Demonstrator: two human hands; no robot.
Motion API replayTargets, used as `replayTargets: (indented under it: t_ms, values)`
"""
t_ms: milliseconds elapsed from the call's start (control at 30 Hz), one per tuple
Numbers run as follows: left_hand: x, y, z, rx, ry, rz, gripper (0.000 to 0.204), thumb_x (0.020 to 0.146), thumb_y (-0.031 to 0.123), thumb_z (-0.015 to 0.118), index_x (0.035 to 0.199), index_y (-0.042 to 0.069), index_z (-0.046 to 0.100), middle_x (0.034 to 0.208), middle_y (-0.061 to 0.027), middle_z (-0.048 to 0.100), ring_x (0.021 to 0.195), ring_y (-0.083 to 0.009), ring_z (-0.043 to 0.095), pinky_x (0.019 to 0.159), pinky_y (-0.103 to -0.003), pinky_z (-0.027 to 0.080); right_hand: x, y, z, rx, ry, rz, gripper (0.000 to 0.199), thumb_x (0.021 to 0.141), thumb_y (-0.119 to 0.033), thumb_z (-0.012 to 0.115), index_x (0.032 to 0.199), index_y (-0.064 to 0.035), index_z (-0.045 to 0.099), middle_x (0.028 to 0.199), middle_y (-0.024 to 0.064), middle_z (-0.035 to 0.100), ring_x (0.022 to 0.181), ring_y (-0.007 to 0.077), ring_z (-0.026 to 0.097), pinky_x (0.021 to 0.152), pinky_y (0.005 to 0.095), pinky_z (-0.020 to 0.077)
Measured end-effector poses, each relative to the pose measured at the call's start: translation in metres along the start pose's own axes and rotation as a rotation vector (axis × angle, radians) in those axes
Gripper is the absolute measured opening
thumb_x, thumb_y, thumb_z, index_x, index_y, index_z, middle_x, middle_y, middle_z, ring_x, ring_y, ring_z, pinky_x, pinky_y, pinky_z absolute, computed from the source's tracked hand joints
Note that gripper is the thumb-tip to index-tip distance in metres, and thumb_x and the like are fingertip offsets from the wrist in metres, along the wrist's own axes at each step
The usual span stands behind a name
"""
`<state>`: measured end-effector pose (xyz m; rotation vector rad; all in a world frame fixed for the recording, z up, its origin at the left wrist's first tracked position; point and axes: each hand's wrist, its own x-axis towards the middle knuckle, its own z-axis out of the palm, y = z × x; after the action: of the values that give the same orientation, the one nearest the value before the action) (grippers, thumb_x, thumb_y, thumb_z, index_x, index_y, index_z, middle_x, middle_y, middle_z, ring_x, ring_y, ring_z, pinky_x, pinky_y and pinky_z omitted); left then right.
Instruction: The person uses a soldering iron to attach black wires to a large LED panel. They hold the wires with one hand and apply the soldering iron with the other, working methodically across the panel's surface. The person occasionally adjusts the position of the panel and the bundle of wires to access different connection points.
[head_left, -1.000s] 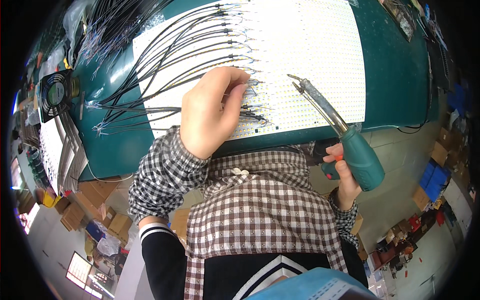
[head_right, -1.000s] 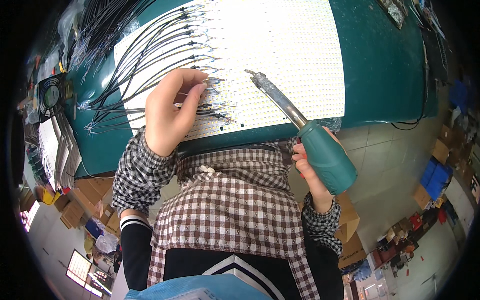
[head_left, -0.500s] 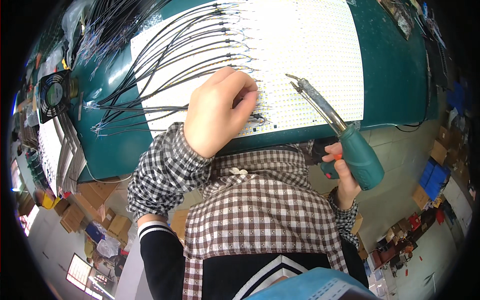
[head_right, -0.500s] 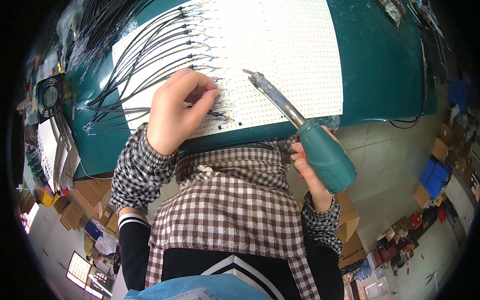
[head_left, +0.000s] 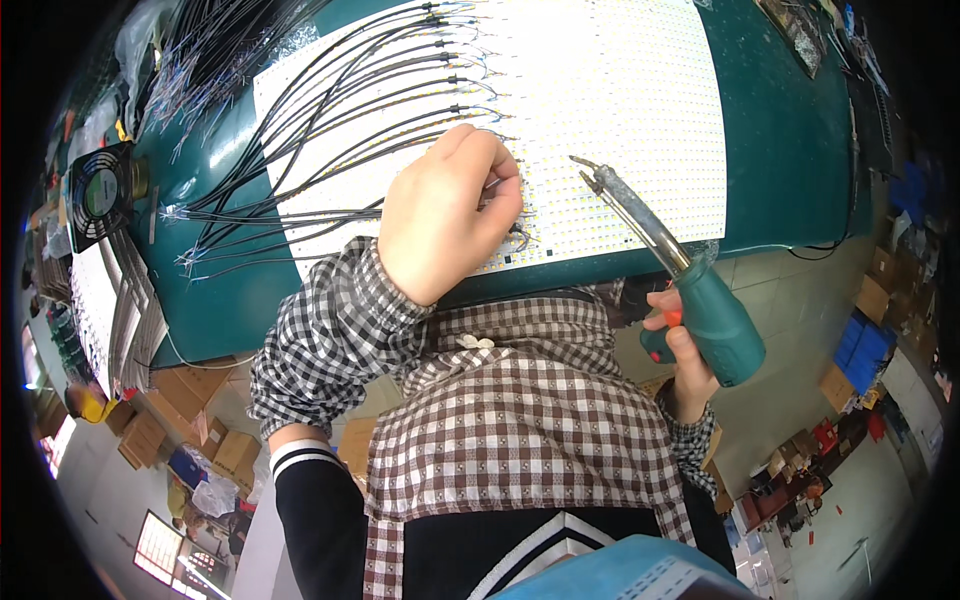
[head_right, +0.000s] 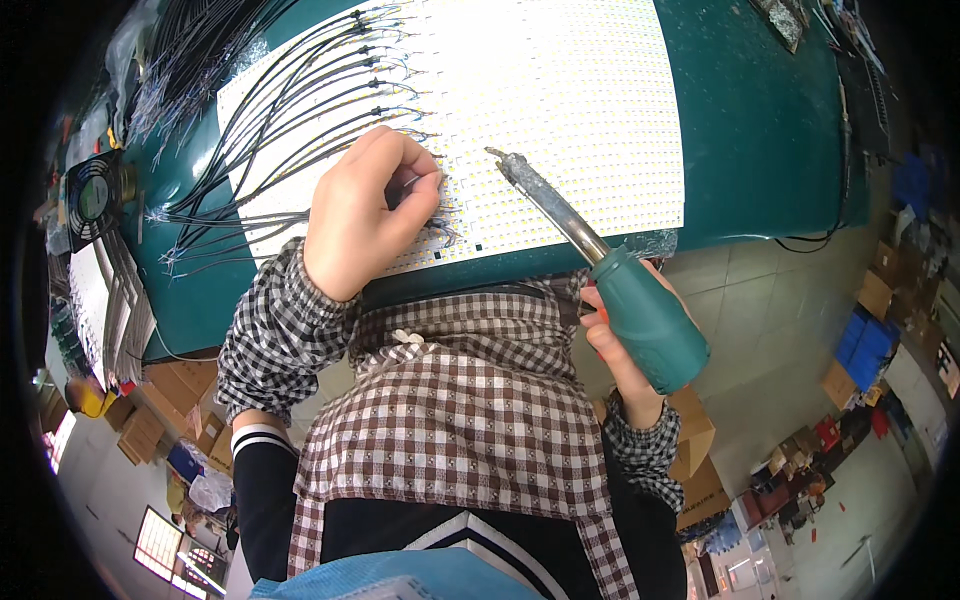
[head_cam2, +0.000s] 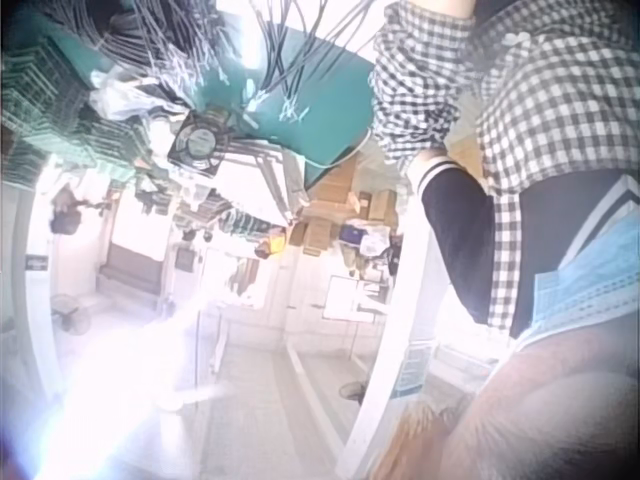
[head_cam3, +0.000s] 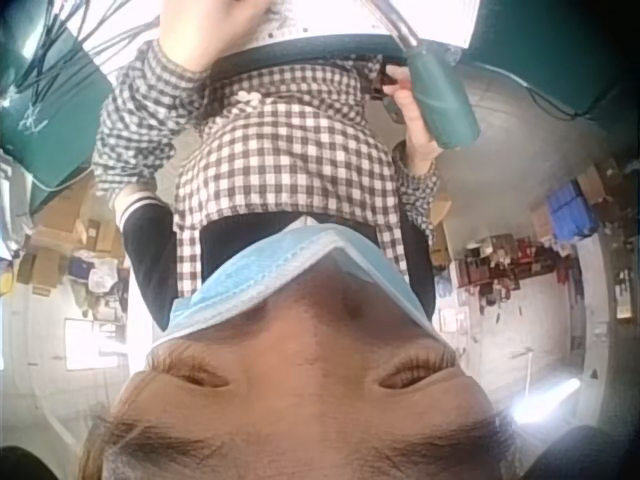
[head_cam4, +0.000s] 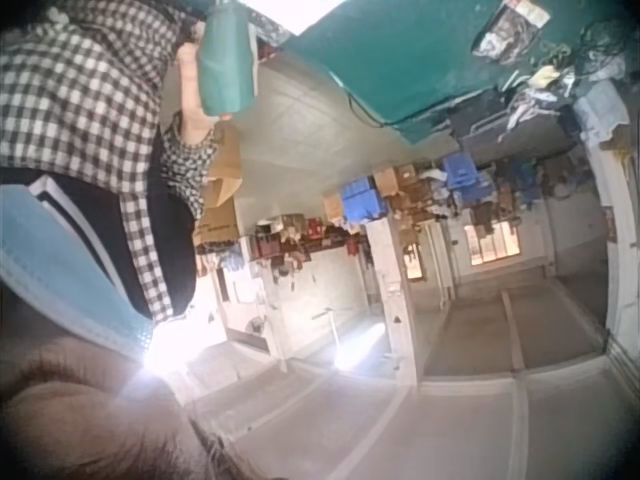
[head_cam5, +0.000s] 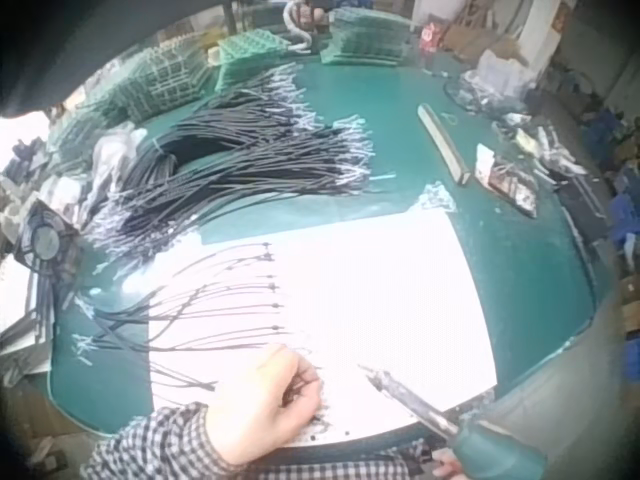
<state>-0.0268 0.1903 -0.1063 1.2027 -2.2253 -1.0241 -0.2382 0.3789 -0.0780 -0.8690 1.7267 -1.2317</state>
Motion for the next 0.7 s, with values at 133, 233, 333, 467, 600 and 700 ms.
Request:
replayTargets:
  t_ms: [133, 233, 333, 467, 600, 700]
  values:
    - [-0.003, 0.001, 0.003, -0.041, 0.031, -0.001, 0.010, 0.079, 0.004, 0.067, 0.082, 0.006, 0.058, 0.079, -0.0095, 0.059, 0.064, -0.0287, 0.062, 0.056, -0.038, 0.050, -0.001, 0.001, 0.002, 0.024, -0.023, 0.012, 0.041, 0.090, -0.026, 0.068, 0.110, 0.0091, 0.063, 0.101, 0.0226, 0.068, 0.077, 0.0238, 0.068, 0.073, 0.0352, 0.0562]
    - [-0.002, 0.002, 0.003, 0.011, 0.026, 0.032, 0.011, 0.078, 0.004, 0.068, 0.082, 0.005, 0.058, 0.078, -0.0094, 0.059, 0.065, -0.0287, 0.061, 0.057, -0.038, 0.050, -0.007, 0.019, -0.009, 0.105, -0.102, 0.007, 0.071, 0.079, -0.009, 0.082, 0.138, 0.0095, 0.046, 0.116, 0.0216, 0.066, 0.096, 0.0268, 0.071, 0.076, 0.0337, 0.0621]
    - [0.001, 0.001, 0.001, 0.020, 0.001, 0.062, 0.012, 0.077, 0.003, 0.068, 0.081, 0.005, 0.057, 0.078, -0.0093, 0.058, 0.065, -0.0289, 0.061, 0.058, -0.038, 0.050, -0.009, 0.019, -0.013, 0.070, -0.125, 0.007, 0.070, 0.079, -0.006, 0.082, 0.137, 0.0095, 0.046, 0.116, 0.0216, 0.066, 0.095, 0.0268, 0.072, 0.076, 0.0342, 0.0622]
    - [0.001, -0.001, 0.000, -0.022, -0.012, 0.061, 0.011, 0.077, 0.003, 0.068, 0.080, 0.005, 0.057, 0.079, -0.0097, 0.058, 0.066, -0.0299, 0.061, 0.058, -0.039, 0.050, -0.008, 0.014, -0.009, 0.026, -0.128, 0.001, 0.056, 0.082, -0.013, 0.079, 0.127, 0.0090, 0.052, 0.108, 0.0191, 0.067, 0.091, 0.0248, 0.070, 0.075, 0.0331, 0.0606]
    - [0.002, 0.000, 0.002, 0.014, 0.009, 0.077, 0.011, 0.077, 0.004, 0.067, 0.079, 0.005, 0.056, 0.079, -0.0103, 0.058, 0.066, -0.0316, 0.060, 0.058, -0.040, 0.049, -0.008, 0.014, -0.007, 0.020, -0.129, 0.002, 0.055, 0.081, -0.013, 0.079, 0.125, 0.0093, 0.054, 0.106, 0.0179, 0.068, 0.090, 0.0227, 0.070, 0.075, 0.0327, 0.0603]
    - [0.003, 0.000, 0.001, 0.033, -0.006, 0.076, 0.011, 0.077, 0.003, 0.067, 0.079, 0.005, 0.057, 0.079, -0.0105, 0.058, 0.066, -0.0323, 0.060, 0.058, -0.040, 0.049, -0.008, 0.015, -0.010, 0.005, -0.150, 0.002, 0.067, 0.077, -0.006, 0.083, 0.133, 0.0099, 0.051, 0.109, 0.0182, 0.069, 0.090, 0.0214, 0.072, 0.078, 0.0330, 0.0612]
